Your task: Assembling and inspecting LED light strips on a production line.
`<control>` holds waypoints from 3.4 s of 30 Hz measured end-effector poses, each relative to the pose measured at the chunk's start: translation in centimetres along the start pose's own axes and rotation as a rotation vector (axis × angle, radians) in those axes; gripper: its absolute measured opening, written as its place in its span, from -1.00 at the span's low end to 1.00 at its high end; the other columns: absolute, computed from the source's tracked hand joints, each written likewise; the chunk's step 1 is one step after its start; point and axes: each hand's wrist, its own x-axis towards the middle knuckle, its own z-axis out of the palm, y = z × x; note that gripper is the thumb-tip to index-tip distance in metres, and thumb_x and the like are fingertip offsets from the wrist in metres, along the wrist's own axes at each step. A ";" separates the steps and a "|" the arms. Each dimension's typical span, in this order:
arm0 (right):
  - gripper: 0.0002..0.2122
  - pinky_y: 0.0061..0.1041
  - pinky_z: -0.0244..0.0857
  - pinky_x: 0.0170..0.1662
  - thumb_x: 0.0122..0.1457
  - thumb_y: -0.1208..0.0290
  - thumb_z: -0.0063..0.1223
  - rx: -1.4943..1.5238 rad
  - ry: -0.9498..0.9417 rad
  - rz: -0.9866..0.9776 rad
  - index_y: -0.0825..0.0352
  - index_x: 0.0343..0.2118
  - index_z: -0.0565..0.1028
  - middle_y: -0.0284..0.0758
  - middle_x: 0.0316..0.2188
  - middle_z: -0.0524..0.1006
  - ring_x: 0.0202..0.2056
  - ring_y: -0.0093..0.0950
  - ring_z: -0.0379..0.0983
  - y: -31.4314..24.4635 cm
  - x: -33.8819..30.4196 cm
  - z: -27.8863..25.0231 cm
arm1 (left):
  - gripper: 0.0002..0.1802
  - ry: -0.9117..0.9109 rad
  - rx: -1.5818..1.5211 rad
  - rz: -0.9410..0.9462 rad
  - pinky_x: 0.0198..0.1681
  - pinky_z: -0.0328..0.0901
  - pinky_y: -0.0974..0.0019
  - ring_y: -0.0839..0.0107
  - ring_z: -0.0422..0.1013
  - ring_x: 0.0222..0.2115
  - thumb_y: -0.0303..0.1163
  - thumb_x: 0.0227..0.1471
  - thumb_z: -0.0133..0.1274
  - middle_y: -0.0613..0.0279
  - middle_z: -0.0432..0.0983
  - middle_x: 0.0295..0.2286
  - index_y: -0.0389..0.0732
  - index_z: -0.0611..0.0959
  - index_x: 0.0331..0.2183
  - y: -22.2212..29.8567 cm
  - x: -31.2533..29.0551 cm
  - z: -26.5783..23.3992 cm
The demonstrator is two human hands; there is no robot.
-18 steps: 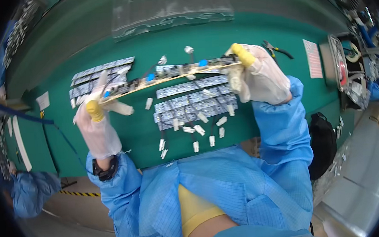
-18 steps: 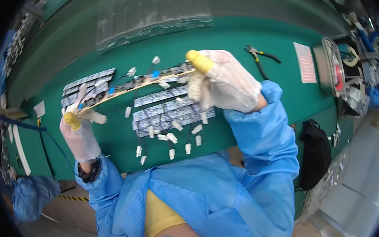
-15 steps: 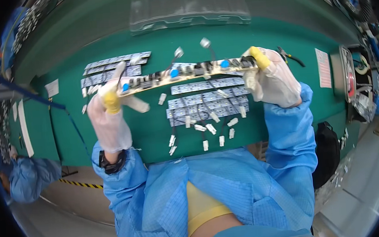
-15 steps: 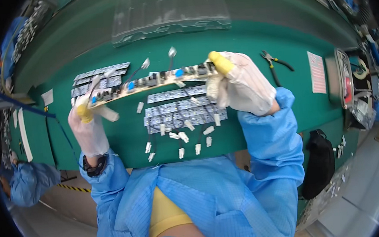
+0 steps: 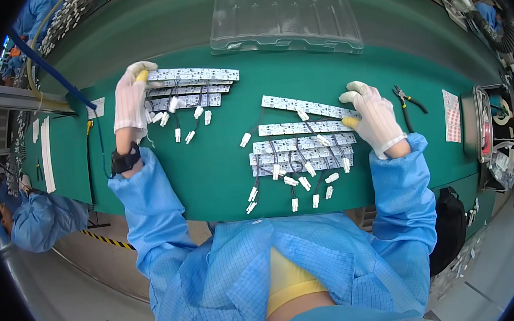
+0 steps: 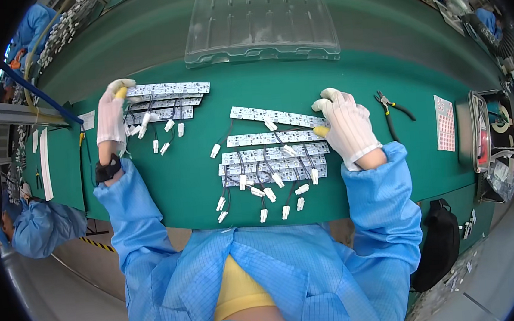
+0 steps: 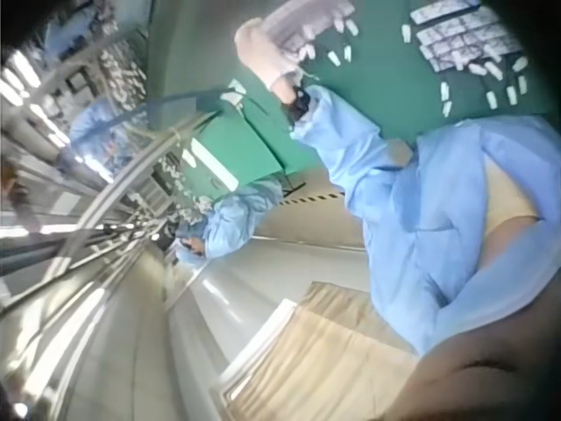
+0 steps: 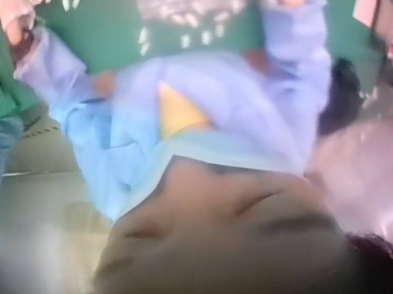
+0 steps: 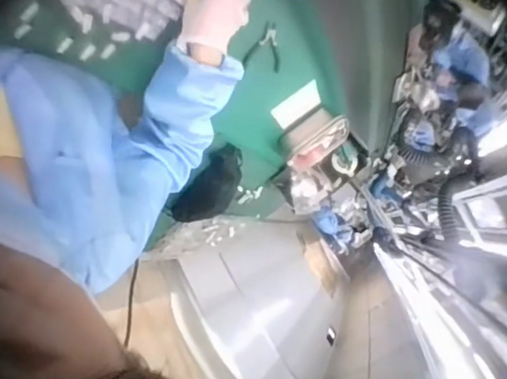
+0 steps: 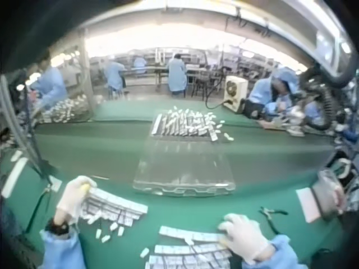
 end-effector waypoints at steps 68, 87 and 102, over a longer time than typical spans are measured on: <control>-0.75 -0.74 0.32 -0.63 0.13 0.45 0.05 1.449 -0.207 0.178 0.43 -0.14 0.42 -0.19 -0.37 0.55 -0.64 -0.66 0.41 -4.7 -1.9 -8.2 | -0.53 -0.192 -0.069 0.142 -0.22 0.30 0.44 0.46 0.46 -0.31 -0.10 0.15 -0.10 0.11 0.57 -0.27 -0.29 0.57 -0.11 9.0 -10.2 4.7; -0.70 -0.76 0.09 -0.59 0.14 0.38 -0.01 1.401 -0.063 0.159 0.45 -0.11 0.40 -0.29 -0.45 0.50 -0.69 -0.70 0.26 -3.5 -0.2 -5.7 | -0.60 -0.090 -0.406 0.358 0.10 0.21 0.01 0.27 0.49 -0.27 -0.38 -0.15 0.18 0.03 0.54 -0.29 -0.39 0.59 -0.22 10.1 -11.2 5.2; -0.55 -0.78 0.13 -0.69 0.04 0.22 0.16 1.358 -0.118 0.155 0.48 -0.12 0.37 -0.19 -0.29 0.48 -0.74 -0.67 0.30 -6.1 -1.7 -7.1 | -0.52 0.011 -0.134 0.092 -0.54 0.13 0.54 0.65 0.23 -0.60 -0.17 -0.08 0.19 0.36 0.43 -0.59 -0.19 0.60 -0.11 7.9 -10.4 5.1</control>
